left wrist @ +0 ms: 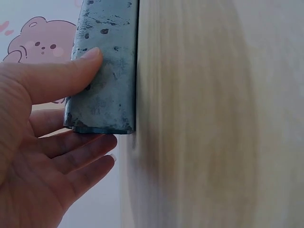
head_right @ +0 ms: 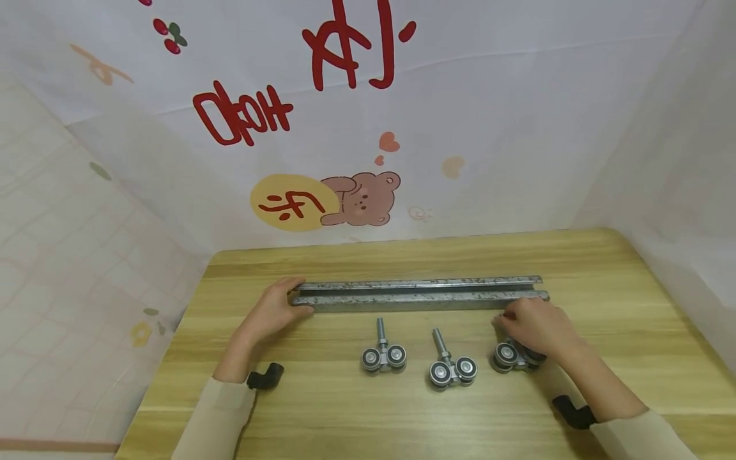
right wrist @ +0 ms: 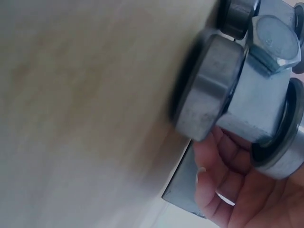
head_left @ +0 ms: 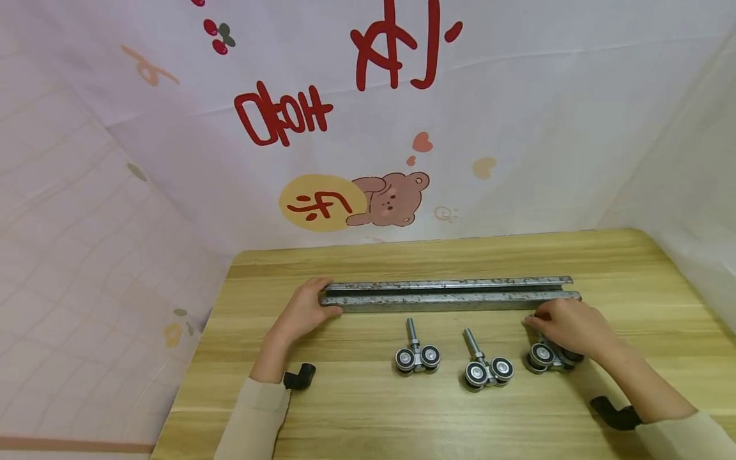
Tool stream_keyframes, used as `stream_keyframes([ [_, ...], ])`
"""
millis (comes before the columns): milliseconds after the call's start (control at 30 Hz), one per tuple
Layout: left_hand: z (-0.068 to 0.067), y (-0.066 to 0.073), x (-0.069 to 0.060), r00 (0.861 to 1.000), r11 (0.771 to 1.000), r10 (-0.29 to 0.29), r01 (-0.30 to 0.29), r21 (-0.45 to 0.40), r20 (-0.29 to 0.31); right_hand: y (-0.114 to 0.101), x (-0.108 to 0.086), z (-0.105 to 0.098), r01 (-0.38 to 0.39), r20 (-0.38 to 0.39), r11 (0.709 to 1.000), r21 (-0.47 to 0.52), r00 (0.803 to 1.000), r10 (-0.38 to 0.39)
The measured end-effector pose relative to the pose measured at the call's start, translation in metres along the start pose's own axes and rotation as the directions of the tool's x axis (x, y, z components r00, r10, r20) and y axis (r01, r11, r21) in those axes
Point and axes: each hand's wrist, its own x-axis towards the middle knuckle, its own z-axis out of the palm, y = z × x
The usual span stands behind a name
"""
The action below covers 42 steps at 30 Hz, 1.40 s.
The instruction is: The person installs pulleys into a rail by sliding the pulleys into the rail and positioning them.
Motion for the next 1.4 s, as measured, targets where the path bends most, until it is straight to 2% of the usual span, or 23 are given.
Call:
stream_keyframes([
  [300,-0.001,0.004,0.0,1.0,1.0,-0.01,0.01,-0.009,0.002,-0.004,0.0,-0.002,-0.021,-0.011,0.999,0.025,1.0,0.021],
  [667,0.0,-0.004,0.0,1.0,1.0,-0.018,0.018,-0.018,0.001,-0.008,-0.003,-0.004,-0.03,-0.062,0.995,0.1,0.997,0.037],
  [900,0.0,-0.004,0.0,1.0,0.999,-0.015,0.015,-0.033,0.002,-0.01,-0.007,-0.01,-0.059,-0.067,0.99,0.132,0.995,0.069],
  [1233,-0.001,-0.003,0.001,1.0,1.0,-0.016,0.016,-0.026,0.005,-0.007,-0.015,-0.013,-0.015,-0.139,0.992,0.121,0.99,0.032],
  [1400,0.0,-0.003,0.0,1.0,1.0,-0.011,0.011,-0.028,0.005,-0.011,-0.019,-0.016,-0.049,-0.137,0.986,0.158,0.988,0.071],
])
